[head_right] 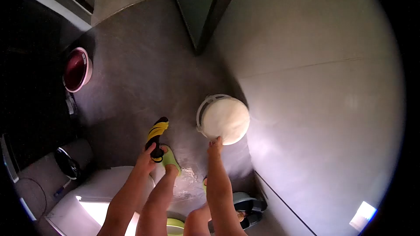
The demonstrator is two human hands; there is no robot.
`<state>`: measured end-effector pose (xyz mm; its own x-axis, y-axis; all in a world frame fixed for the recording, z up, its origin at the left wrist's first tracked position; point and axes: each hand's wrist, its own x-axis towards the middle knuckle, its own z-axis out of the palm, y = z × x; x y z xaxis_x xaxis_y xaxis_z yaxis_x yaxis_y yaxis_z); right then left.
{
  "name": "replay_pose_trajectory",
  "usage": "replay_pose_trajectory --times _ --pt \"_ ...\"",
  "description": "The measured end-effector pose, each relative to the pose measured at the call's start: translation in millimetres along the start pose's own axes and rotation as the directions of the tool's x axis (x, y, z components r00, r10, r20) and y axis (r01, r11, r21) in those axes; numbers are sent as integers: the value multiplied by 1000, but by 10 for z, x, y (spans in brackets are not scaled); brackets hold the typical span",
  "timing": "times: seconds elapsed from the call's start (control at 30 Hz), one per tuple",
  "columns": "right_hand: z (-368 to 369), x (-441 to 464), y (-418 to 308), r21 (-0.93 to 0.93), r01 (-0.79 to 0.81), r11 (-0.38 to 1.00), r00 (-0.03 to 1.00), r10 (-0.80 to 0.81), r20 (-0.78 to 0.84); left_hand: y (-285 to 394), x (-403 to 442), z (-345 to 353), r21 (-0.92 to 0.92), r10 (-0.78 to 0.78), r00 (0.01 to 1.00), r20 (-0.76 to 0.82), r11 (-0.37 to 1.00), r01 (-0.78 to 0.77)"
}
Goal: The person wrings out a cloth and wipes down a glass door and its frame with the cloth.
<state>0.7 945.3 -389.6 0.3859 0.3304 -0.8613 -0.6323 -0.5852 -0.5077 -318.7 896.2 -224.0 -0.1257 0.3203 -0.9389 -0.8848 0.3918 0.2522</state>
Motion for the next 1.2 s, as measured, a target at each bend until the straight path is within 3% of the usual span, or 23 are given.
replay_pose_trajectory --times 0.03,0.1,0.17,0.23,0.27,0.33,0.43,0.5,0.63,0.7,0.73,0.93,1.03,1.17,1.2 --pt "40 28 19 6 -12 1000 1000 12 -8 109 64 22 21 -26 1000 11 999 26" --pt "233 -29 70 338 44 940 982 -103 160 381 92 71 50 -51 999 11 997 51" --pt "588 -281 -25 412 15 911 972 -110 207 675 36 199 94 -37 999 -9 995 38" --pt "1017 -504 -143 388 -54 920 968 -47 247 907 50 286 88 -13 1000 -18 996 15" --pt "1299 -687 -228 345 -78 935 994 48 95 1077 4 358 32 -23 1000 21 999 22" --pt "1856 -929 -226 291 -99 952 987 57 148 1448 -53 512 -43 -2 998 62 999 4" --pt "2858 -1476 -233 174 -133 976 968 91 232 2046 -193 786 -186 55 998 2 981 -54" --pt "3506 -1756 -189 12 -118 993 948 109 300 2500 -304 911 -244 70 986 153 969 -31" --pt "4777 -2140 -170 -45 -13 999 840 35 541 3437 -464 1149 -264 171 957 232 959 -107" --pt "5436 -2285 -266 -112 -1 994 852 59 519 3853 -602 1357 -296 209 962 175 943 -151" --pt "5826 -2303 -293 -174 -2 985 872 87 481 4118 -608 1505 -315 233 966 108 930 -189" --pt "7951 -1886 -275 -217 130 968 840 9 542 5379 77 2084 -375 253 955 157 909 -179" --pt "8716 -1525 -104 -287 136 948 865 28 501 5831 568 2345 -363 223 968 114 916 -168" --pt "9258 -1320 -87 -232 219 948 850 -68 523 6213 1103 2679 -356 208 970 125 922 -152" --pt "9478 -1206 -114 -367 168 915 848 56 527 6404 1206 2838 -343 191 977 91 927 -149"
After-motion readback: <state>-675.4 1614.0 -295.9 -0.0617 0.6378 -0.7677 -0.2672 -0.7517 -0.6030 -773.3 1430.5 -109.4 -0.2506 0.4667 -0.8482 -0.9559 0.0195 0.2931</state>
